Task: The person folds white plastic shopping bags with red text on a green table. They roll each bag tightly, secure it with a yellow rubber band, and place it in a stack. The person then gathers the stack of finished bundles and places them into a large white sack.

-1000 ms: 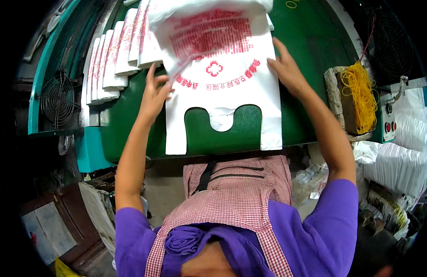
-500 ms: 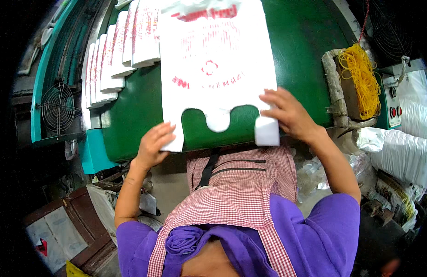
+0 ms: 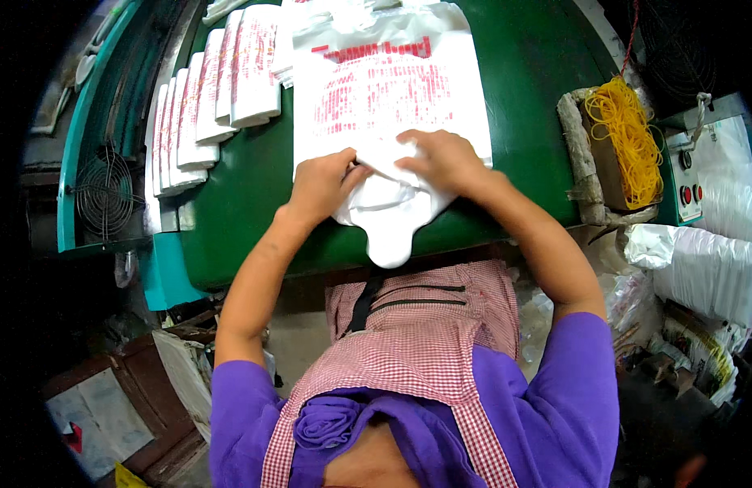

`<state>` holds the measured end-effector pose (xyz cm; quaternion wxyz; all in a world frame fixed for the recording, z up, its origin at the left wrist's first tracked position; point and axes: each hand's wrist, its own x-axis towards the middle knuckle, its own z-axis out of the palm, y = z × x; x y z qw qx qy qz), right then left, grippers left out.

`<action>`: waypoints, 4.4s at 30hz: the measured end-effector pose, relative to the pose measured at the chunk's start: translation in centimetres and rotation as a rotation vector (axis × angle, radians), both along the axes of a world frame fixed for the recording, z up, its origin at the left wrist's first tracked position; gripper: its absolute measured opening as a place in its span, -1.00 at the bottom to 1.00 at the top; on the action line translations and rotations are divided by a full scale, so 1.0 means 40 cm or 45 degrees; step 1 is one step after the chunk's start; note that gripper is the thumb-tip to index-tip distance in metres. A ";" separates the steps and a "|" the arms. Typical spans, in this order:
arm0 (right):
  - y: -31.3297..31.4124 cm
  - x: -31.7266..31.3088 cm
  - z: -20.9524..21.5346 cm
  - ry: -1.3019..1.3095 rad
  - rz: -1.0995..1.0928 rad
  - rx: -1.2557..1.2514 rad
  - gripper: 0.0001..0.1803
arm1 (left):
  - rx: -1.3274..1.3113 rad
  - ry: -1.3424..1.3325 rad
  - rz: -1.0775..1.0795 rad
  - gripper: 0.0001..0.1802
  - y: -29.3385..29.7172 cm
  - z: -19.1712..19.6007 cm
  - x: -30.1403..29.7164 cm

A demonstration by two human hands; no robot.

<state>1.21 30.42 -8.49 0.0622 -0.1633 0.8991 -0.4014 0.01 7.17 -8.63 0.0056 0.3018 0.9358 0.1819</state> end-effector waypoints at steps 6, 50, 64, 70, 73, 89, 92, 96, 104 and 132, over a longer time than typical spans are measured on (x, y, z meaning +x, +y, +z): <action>-0.041 0.093 -0.006 0.151 0.163 0.338 -0.67 | 0.155 0.205 -0.496 -0.33 -0.069 -0.006 0.190; 0.196 0.067 0.006 0.474 0.720 0.502 -0.41 | -0.255 0.176 -0.655 -0.62 -0.033 0.171 0.023; 0.129 0.230 0.080 0.190 0.336 0.372 -0.40 | -0.151 -0.584 -0.491 -0.61 -0.037 0.161 0.087; 0.143 0.090 0.054 0.193 -0.076 0.267 -0.75 | -0.091 0.077 -0.043 -0.60 -0.053 0.054 -0.030; 0.199 0.097 0.097 0.494 -0.029 0.586 -0.79 | 0.179 0.318 -0.421 -0.47 0.019 0.058 -0.021; -0.108 -0.011 0.084 0.315 0.062 -0.230 -0.86 | 1.800 -1.169 0.271 -0.46 -0.102 0.018 0.178; -0.191 0.023 0.124 0.531 0.103 -0.488 -0.83 | 2.163 -1.104 0.274 -0.47 -0.079 0.029 0.161; -0.148 0.057 0.082 -0.564 -0.219 -1.557 -0.84 | 2.261 -1.417 0.001 -0.50 -0.083 0.046 0.114; -0.014 0.068 0.235 -0.213 0.652 -1.074 -0.79 | 0.994 -0.735 0.320 -0.52 -0.165 0.037 0.078; -0.079 -0.567 0.059 0.220 0.243 0.517 -0.74 | -0.246 0.671 0.615 -0.58 -0.342 -0.052 -0.426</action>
